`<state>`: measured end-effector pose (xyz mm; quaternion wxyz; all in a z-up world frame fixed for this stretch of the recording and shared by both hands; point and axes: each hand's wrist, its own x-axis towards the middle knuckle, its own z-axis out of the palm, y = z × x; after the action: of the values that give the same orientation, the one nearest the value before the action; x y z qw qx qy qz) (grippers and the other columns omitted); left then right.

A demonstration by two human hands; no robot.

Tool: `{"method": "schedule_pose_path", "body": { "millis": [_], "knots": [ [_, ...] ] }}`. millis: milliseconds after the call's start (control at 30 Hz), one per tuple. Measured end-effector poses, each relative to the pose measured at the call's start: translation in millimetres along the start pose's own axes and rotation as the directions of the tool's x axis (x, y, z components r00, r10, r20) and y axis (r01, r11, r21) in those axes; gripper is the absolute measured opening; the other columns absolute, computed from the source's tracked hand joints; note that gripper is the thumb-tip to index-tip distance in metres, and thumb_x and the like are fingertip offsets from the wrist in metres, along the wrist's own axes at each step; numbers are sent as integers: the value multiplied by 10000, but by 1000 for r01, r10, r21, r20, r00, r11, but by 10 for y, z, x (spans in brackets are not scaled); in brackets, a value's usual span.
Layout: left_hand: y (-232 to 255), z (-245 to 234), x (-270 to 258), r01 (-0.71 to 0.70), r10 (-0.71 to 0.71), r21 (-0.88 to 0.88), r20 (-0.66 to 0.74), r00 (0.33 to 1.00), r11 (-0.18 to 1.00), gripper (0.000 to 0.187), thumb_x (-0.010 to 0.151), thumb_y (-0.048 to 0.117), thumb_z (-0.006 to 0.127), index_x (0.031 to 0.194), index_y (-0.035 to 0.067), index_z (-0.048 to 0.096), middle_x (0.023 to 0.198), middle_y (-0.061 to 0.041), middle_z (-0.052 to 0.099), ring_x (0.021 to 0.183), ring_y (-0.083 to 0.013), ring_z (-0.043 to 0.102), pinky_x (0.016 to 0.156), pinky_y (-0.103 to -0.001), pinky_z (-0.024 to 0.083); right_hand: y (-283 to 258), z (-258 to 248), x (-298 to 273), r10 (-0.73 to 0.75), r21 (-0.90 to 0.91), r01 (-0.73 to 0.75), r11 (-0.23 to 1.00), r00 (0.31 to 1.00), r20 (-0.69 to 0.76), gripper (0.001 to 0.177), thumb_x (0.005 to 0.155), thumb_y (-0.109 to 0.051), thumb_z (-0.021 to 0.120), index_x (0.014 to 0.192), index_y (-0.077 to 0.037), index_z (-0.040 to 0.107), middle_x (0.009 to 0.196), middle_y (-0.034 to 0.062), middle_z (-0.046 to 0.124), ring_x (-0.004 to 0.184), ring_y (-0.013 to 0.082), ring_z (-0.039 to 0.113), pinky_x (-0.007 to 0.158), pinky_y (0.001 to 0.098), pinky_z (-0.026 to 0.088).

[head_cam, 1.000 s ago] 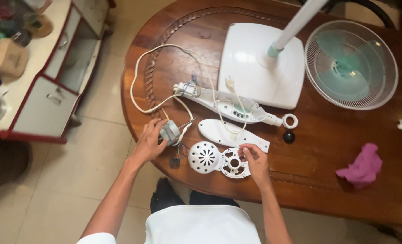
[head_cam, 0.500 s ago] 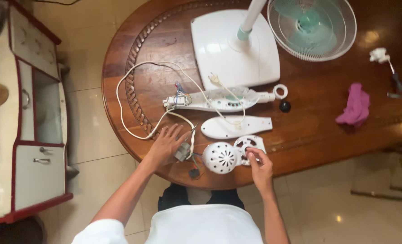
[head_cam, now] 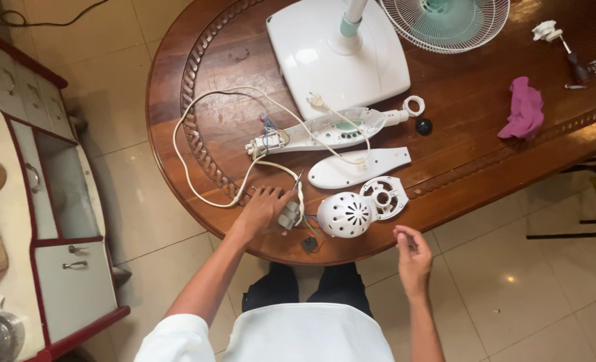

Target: The person disassembles a small white plastic fan component, removes a black cap, and uses a screwdriver to adjust internal parts. They then wipe the component with a pink cloth and place it on the table among other fan parts.

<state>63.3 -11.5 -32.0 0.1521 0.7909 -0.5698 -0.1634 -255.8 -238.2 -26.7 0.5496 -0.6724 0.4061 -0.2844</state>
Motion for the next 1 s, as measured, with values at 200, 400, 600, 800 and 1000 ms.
{"method": "schedule_pose_path", "body": {
  "millis": [200, 400, 600, 800, 1000],
  "knots": [
    [-9, -445, -7, -198, 86, -281, -365, 927, 939, 821, 643, 421, 932, 1323, 98, 605, 1239, -191, 634, 1145, -399, 594, 981, -567, 411, -14, -58, 318, -70, -12, 70, 997, 997, 20, 215, 1044, -110, 595, 1211, -10, 685, 1093, 42, 719, 991, 99, 654, 848, 243, 522],
    [-119, -781, 206, -139, -71, -409, -457, 887, 902, 227, 919, 214, 756, 1109, 97, 717, 1032, -94, 732, 895, -267, 704, 815, -381, 570, -23, 17, 778, -121, -142, 132, 981, 989, 83, 189, 1048, -87, 583, 1170, 8, 691, 1044, 61, 740, 968, 112, 682, 864, 249, 539],
    [-158, -771, 630, -225, 66, -263, -503, 862, 938, 254, 821, 16, 733, 1068, 78, 721, 906, -95, 697, 873, -285, 681, 791, -407, 547, -112, 129, 1040, -112, -146, 134, 980, 982, 149, 195, 1039, -91, 576, 1167, 6, 686, 1039, 65, 737, 979, 119, 693, 864, 255, 541],
    [8, -426, 1358, -205, 200, 17, -314, 928, 979, 399, 753, 86, 719, 1152, 77, 727, 1156, -179, 656, 1136, -388, 567, 922, -527, 460, -45, 18, 1146, -94, -155, 123, 980, 979, 181, 188, 1033, -97, 593, 1158, 0, 696, 1004, 57, 741, 952, 126, 695, 841, 261, 541],
    [109, 2, 1981, -224, 280, 266, -191, 941, 937, 287, 793, 145, 688, 1073, 187, 739, 1467, -202, 532, 1416, -390, 420, 1143, -518, 354, 190, -336, 1066, -16, -159, 36, 987, 992, 129, 197, 1049, -121, 598, 1167, -6, 706, 1032, 66, 740, 913, 132, 660, 786, 259, 531]
  ]
}}
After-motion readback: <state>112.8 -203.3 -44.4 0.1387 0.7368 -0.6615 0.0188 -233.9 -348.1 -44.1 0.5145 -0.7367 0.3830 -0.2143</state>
